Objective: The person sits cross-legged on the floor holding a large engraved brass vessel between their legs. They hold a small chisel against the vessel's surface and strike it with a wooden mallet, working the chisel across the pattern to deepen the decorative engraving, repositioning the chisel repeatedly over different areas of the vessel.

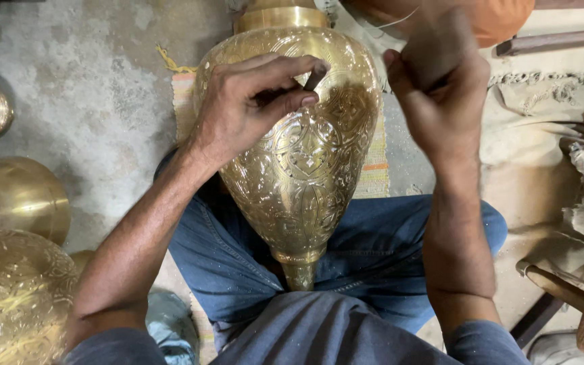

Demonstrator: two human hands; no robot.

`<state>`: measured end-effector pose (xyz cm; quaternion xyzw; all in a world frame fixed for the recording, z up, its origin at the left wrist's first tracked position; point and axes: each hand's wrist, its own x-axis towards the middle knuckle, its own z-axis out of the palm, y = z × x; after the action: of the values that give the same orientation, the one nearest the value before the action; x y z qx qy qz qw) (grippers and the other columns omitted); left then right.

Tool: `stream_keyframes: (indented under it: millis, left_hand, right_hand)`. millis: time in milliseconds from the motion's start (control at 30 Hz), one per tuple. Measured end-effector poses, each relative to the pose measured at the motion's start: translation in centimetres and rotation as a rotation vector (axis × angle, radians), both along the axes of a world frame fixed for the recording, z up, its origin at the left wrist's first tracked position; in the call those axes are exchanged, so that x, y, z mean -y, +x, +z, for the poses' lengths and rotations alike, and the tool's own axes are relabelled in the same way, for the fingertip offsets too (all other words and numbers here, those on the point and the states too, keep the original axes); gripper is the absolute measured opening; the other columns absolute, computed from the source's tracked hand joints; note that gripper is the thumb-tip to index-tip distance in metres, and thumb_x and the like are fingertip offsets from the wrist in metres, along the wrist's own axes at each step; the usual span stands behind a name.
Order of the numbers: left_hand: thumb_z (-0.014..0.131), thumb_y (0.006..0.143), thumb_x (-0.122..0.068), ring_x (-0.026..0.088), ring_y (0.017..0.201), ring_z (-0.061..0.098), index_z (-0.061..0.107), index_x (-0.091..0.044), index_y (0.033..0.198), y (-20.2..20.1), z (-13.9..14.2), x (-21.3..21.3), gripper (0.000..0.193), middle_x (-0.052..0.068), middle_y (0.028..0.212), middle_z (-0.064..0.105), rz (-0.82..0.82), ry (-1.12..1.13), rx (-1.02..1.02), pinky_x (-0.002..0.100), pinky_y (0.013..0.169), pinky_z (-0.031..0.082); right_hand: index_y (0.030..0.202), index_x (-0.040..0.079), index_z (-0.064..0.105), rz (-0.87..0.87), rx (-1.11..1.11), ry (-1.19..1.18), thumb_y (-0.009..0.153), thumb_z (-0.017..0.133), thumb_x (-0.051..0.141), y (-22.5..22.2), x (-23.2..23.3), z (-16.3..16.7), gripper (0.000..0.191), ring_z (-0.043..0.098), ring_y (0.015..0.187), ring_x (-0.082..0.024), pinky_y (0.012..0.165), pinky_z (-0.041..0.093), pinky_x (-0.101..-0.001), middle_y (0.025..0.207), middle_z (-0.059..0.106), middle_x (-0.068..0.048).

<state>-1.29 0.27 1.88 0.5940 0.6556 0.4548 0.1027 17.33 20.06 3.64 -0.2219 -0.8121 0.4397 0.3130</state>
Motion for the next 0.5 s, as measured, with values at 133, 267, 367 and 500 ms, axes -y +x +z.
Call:
stream_keyframes:
  millis: [133, 267, 367, 500]
  left_hand:
    - [0.083, 0.099, -0.017, 0.017, 0.097, 0.077, 0.073, -0.009, 0.126, -0.3, 0.3, -0.1, 0.031, 0.008, 0.117, 0.076, 0.006, -0.004, -0.057, 0.03, 0.082, 0.065]
    - [0.081, 0.1, -0.017, 0.016, 0.102, 0.077, 0.071, -0.009, 0.131, -0.3, 0.3, 0.1, 0.033, 0.007, 0.121, 0.076, -0.024, 0.005, 0.004, 0.03, 0.087, 0.066]
    - [0.083, 0.1, -0.019, 0.017, 0.102, 0.077, 0.073, -0.01, 0.127, -0.4, 0.3, 0.1, 0.03, 0.006, 0.117, 0.077, -0.014, 0.023, -0.114, 0.032, 0.089, 0.064]
    - [0.077, 0.1, -0.02, 0.016, 0.104, 0.078, 0.071, -0.011, 0.134, -0.3, 0.2, 0.0, 0.035, 0.005, 0.118, 0.077, -0.041, -0.017, 0.079, 0.028, 0.091, 0.067]
  right_hand:
    - [0.101, 0.001, 0.059, 0.097, 0.115, 0.707, 0.089, 0.08, -0.004, 0.2, -0.4, -0.8, 0.025, 0.066, 0.09, -0.035, 0.078, 0.055, -0.0439, 0.094, 0.066, -0.017]
    - [0.106, 0.003, 0.061, 0.155, -0.112, 0.046, 0.097, 0.073, 0.0, 0.2, -0.6, -1.8, 0.016, 0.069, 0.087, -0.03, 0.091, 0.06, -0.0407, 0.091, 0.067, -0.014]
    - [0.106, 0.003, 0.062, 0.146, 0.074, 0.417, 0.096, 0.08, 0.005, -0.1, -0.6, -1.7, 0.02, 0.07, 0.085, -0.028, 0.087, 0.058, -0.0415, 0.09, 0.068, -0.011]
    - [0.127, 0.002, 0.052, 0.023, -0.151, -0.002, 0.094, 0.077, 0.006, -0.1, 0.1, -1.3, 0.042, 0.066, 0.075, -0.028, 0.068, 0.055, -0.0357, 0.087, 0.066, -0.011]
